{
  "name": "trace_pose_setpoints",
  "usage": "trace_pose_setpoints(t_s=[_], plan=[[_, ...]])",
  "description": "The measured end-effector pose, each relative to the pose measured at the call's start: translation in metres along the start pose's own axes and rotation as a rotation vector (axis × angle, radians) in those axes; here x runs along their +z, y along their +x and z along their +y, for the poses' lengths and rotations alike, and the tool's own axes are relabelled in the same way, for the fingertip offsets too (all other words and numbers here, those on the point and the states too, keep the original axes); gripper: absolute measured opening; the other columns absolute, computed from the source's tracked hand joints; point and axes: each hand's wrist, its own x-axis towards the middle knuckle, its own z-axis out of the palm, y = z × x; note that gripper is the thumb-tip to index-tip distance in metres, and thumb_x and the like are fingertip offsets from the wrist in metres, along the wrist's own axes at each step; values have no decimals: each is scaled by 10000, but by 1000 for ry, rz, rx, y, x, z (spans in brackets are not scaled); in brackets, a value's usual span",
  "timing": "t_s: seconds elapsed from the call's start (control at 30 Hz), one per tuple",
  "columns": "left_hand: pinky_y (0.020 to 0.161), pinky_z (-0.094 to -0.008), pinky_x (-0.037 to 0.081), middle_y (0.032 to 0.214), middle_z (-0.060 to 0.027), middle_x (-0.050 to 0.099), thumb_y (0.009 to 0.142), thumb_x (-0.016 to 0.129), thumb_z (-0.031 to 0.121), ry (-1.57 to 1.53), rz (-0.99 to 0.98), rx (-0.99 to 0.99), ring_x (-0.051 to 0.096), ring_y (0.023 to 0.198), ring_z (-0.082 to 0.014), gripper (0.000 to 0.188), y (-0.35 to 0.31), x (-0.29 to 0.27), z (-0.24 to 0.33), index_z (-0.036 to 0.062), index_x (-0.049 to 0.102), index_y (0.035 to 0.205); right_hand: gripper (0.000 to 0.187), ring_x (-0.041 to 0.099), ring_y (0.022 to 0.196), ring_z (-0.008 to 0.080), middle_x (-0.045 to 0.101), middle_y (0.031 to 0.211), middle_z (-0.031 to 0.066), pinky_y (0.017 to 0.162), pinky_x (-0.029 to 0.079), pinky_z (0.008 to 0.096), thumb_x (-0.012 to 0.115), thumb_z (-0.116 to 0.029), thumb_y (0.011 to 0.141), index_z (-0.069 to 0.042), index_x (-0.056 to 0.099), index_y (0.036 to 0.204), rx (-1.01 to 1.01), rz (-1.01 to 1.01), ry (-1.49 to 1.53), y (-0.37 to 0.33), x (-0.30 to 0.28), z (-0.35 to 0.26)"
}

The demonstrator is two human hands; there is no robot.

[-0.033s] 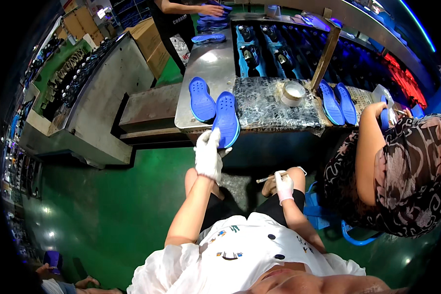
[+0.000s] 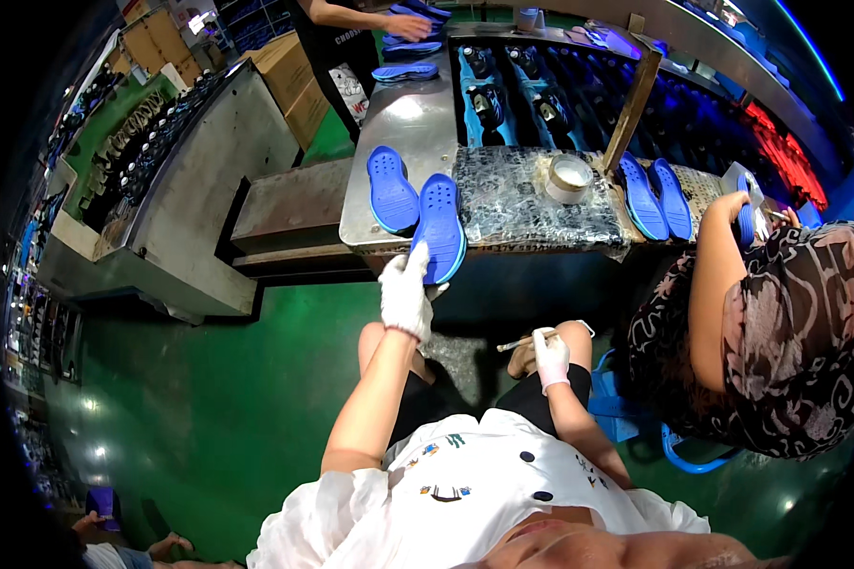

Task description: The person uses a brush to apply glue to the inner edges and bottom of blue shoe components, handling each piece one by one before placing them on a conveyor belt.

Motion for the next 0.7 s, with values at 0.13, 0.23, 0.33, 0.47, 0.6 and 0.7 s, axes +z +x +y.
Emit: trace_pose_setpoints(t_s=[0.13, 0.23, 0.33, 0.47, 0.6, 0.7], plan=[[532, -258, 523, 829, -28, 662, 851, 707, 160, -253, -221, -254, 629, 670, -130, 175, 21, -2, -14, 70, 624, 977, 368, 674, 735, 297, 682, 753, 156, 694, 506, 387, 587, -397, 886, -43, 688, 885, 8, -9, 103, -11, -9, -20], [697, -271, 528, 954, -36, 658, 818, 687, 31, -281, -262, -64, 636, 802, -142, 278, -1, 17, -11, 59, 590, 1076, 267, 661, 699, 182, 676, 770, 69, 657, 503, 292, 588, -278, 921, -24, 667, 941, -90, 148, 300, -10, -28, -33], [842, -304, 504, 1135, -76, 600, 785, 706, 17, -143, -200, 294, 600, 970, -171, 556, -16, 17, -21, 24, 475, 1290, 126, 641, 710, 120, 647, 862, 47, 656, 509, 238, 594, -87, 916, -1, 637, 996, -154, 223, 554, -24, -67, -119], [882, -312, 489, 1176, -70, 576, 787, 721, 17, -16, 27, 356, 580, 1020, -171, 615, -51, 29, -8, 29, 435, 1331, 127, 646, 706, 149, 643, 879, 99, 657, 521, 255, 556, 14, 865, 48, 627, 964, -448, 217, 628, -59, -97, -211], [914, -319, 473, 1193, -85, 562, 781, 750, 59, 74, 46, 438, 565, 1037, -174, 657, -57, 35, -18, 15, 417, 1346, 163, 601, 610, 164, 613, 737, 88, 555, 463, 250, 615, 81, 756, 44, 635, 914, -763, 139, 445, -64, -96, -236], [923, -323, 472, 1225, -114, 532, 765, 771, 85, 88, 44, 404, 547, 1064, -184, 723, -67, 39, -16, -26, 380, 1363, 190, 534, 537, 208, 597, 680, 88, 485, 401, 290, 675, 65, 696, -13, 649, 867, -998, 189, 177, -63, -96, -255]])
